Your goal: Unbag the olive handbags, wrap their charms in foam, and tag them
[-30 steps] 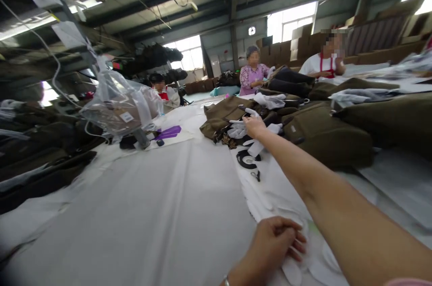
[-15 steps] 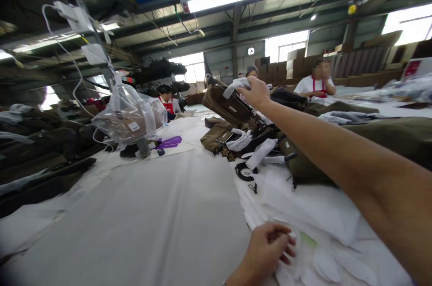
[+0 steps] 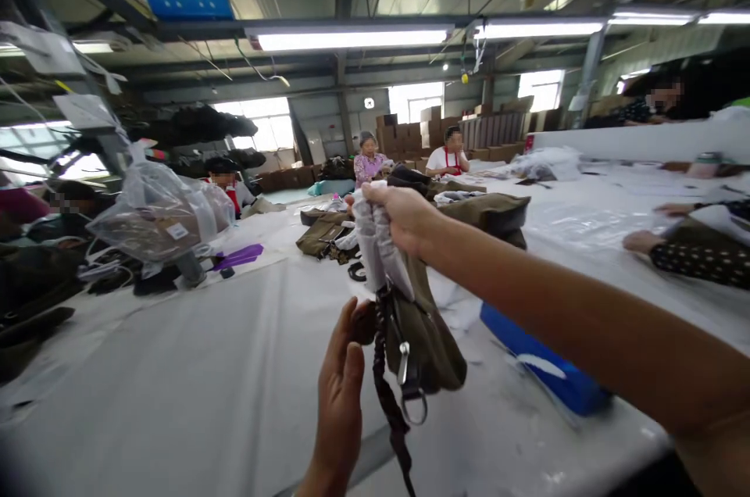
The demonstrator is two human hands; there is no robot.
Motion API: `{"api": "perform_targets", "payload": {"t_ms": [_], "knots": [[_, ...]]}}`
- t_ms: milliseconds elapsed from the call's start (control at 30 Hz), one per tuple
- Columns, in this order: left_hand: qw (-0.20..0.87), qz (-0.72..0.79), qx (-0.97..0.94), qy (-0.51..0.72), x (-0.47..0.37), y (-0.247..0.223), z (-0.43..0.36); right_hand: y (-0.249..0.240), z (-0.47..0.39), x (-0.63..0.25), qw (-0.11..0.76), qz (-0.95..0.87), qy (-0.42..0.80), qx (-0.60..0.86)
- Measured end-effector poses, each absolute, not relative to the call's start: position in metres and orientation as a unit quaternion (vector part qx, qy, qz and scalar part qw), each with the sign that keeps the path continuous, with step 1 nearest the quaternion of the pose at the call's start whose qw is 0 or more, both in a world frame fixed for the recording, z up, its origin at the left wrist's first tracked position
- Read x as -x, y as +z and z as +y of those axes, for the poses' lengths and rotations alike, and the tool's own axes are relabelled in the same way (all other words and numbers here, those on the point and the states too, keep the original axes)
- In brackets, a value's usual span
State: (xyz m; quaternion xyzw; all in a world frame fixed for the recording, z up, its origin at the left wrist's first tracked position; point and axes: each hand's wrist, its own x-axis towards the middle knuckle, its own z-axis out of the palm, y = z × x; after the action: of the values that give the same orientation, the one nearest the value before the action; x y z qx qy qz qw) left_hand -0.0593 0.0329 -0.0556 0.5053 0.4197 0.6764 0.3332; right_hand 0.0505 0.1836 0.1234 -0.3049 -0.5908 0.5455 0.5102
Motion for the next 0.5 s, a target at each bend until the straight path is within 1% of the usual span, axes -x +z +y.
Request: {"api": "perform_targets", "payload": {"t_ms": [67,133,233,300,400,500], "knots": [[0.398,0.436,-0.504,0.631,0.051,-0.051,0.012,0.102,0.143,-0.059,0.479,-0.531,0.628,0.308],[0.44,0.445,-0.511,0.59,0.044,-0.049,-0.003,0.085,0.109,-0.07,0.458,-0.476,0.685,0.306],[0.451,0.456,-0.541,0.544,0.032,-0.05,-0.018,0.065,0.071,-0.09,0.425,-0.456,0.72,0.306],[0.448,0.467,-0.546,0.532,0.023,-0.053,-0.027,0.055,0.055,-0.109,0.417,-0.468,0.718,0.302],[0.457,0.495,-0.486,0.556,0.016,-0.06,-0.038,0.039,0.046,-0.146,0.46,-0.491,0.668,0.318],[0.433,0.516,-0.414,0.611,0.015,-0.069,-0.046,0.015,0.042,-0.183,0.553,-0.442,0.616,0.346]]}}
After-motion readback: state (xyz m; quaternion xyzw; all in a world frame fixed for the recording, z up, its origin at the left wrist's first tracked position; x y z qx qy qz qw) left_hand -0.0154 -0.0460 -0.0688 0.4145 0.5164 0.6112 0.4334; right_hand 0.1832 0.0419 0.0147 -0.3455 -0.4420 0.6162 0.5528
